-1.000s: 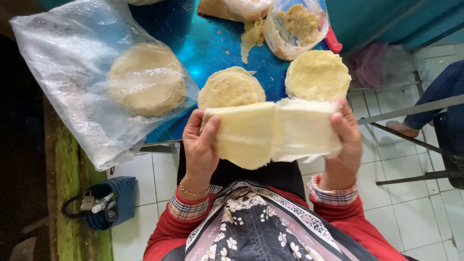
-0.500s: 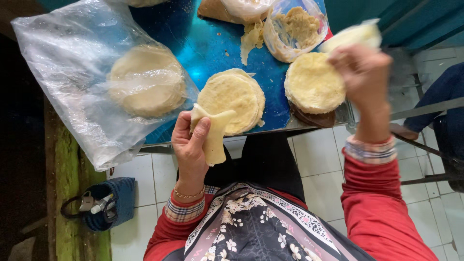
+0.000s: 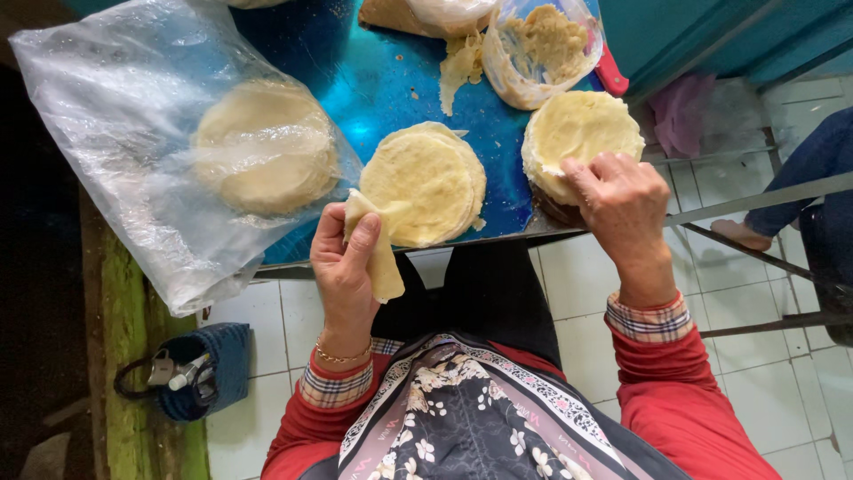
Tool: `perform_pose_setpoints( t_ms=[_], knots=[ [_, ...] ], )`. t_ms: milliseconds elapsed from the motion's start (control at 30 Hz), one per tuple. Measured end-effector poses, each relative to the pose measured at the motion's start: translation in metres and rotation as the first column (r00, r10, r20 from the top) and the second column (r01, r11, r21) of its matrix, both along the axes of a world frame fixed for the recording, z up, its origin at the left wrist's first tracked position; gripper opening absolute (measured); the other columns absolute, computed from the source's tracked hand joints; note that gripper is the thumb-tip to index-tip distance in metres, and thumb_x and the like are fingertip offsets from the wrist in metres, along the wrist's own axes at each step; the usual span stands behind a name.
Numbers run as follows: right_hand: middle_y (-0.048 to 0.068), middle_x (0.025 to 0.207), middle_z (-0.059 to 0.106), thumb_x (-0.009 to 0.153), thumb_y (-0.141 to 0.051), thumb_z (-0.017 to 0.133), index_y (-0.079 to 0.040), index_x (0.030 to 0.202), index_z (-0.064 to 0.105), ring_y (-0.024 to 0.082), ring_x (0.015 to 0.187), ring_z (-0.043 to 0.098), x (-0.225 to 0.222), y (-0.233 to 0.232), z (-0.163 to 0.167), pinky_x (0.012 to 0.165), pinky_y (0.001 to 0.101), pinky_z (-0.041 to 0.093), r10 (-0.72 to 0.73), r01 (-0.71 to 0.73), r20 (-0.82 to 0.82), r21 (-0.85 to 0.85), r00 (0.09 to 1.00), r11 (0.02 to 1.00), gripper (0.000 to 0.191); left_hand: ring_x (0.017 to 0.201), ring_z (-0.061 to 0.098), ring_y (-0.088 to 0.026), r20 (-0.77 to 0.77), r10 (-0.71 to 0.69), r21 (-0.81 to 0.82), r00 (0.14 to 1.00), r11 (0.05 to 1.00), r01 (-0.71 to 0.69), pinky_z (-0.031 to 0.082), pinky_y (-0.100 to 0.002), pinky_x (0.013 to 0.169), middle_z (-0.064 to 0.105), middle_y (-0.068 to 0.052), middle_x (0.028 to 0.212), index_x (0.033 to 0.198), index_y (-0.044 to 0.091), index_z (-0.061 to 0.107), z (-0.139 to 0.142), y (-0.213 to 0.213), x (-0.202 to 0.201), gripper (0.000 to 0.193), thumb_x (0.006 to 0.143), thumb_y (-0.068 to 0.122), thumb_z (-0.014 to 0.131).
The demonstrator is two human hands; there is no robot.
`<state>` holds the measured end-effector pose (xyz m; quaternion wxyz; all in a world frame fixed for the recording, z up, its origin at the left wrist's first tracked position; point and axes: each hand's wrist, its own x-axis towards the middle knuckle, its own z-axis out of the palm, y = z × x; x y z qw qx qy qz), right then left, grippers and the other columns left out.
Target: The person sits at a blue table and stacks thin, round, translucent pastry sheets one at a time into piles, lifting each sheet by hand, aligning it, and placing it onto a growing stack while other sheet piles and a plastic bag of sheets sit on the table.
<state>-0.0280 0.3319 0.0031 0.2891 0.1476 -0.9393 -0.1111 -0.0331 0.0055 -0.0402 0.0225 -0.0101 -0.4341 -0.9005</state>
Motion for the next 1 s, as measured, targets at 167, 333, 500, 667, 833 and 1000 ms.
perform_pose_setpoints(
  t_ms=[167,333,500,667,833,1000],
  knots=[
    [0.003,0.086,0.06,0.093,-0.043,0.076,-0.019,0.121,0.076,0.023,0.08,0.061,0.012,-0.002,0.002,0.067,0.0371,0.047,0.031,-0.02,0.06,-0.177,0.998,0.984,0.036,0.087,0.06,-0.003,-0.041,-0.046,0.024,0.998,0.999,0.047,0.049,-0.02,0.078,0.065,0.002,0.098,0.107,0.007,0.062,0.001,0.003,-0.002,0.007,0.104,0.007,0.069],
    [0.006,0.116,0.068,0.107,-0.055,0.06,-0.014,0.133,0.072,0.029,0.108,0.059,0.016,0.003,-0.007,0.094,0.0439,0.047,-0.056,0.062,0.027,-0.33,0.998,0.942,0.05,0.088,0.061,-0.004,-0.024,-0.117,0.071,0.993,0.99,0.118,0.049,-0.021,0.078,0.067,0.001,0.099,0.108,0.007,0.063,0.009,0.006,-0.002,0.008,0.103,0.007,0.068],
    [0.01,0.142,0.066,0.115,-0.062,0.043,-0.008,0.135,0.07,0.029,0.133,0.056,0.015,0.011,-0.011,0.118,0.0505,0.032,-0.09,0.113,0.098,-0.273,0.991,0.955,0.063,0.092,0.063,-0.005,-0.011,-0.189,0.082,0.982,0.978,0.189,0.051,-0.022,0.079,0.068,-0.001,0.103,0.113,0.005,0.063,0.019,0.014,-0.007,0.011,0.103,0.007,0.067],
    [0.011,0.136,0.067,0.106,-0.039,0.069,-0.007,0.128,0.07,0.031,0.126,0.062,0.013,-0.034,-0.006,0.111,0.0439,0.046,0.062,-0.06,-0.019,-0.613,0.998,0.788,0.039,0.107,0.064,-0.009,-0.081,-0.286,-0.055,0.955,0.958,0.283,0.054,-0.023,0.093,0.067,-0.004,0.12,0.128,0.002,0.06,0.028,0.03,-0.03,0.027,0.102,0.006,0.066],
    [0.01,0.127,0.066,0.087,-0.022,0.087,-0.004,0.115,0.065,0.022,0.117,0.065,0.006,-0.105,-0.004,0.102,0.0342,0.053,0.466,-0.3,-0.103,-0.878,0.879,0.373,0.04,0.103,0.065,-0.009,-0.121,-0.4,-0.156,0.908,0.912,0.381,0.056,-0.027,0.085,0.066,-0.004,0.121,0.136,0.003,0.055,0.023,0.032,-0.049,0.038,0.101,0.01,0.066],
    [0.012,0.118,0.07,0.097,-0.01,0.076,-0.004,0.116,0.066,0.021,0.106,0.07,-0.001,-0.124,-0.017,0.089,0.0285,0.057,0.509,-0.238,-0.034,-0.91,0.86,0.341,0.022,0.098,0.064,-0.009,-0.069,-0.403,-0.22,0.913,0.898,0.38,0.055,-0.027,0.085,0.068,-0.004,0.117,0.139,0.001,0.057,0.006,0.025,-0.044,0.04,0.102,0.012,0.067]
  ],
)
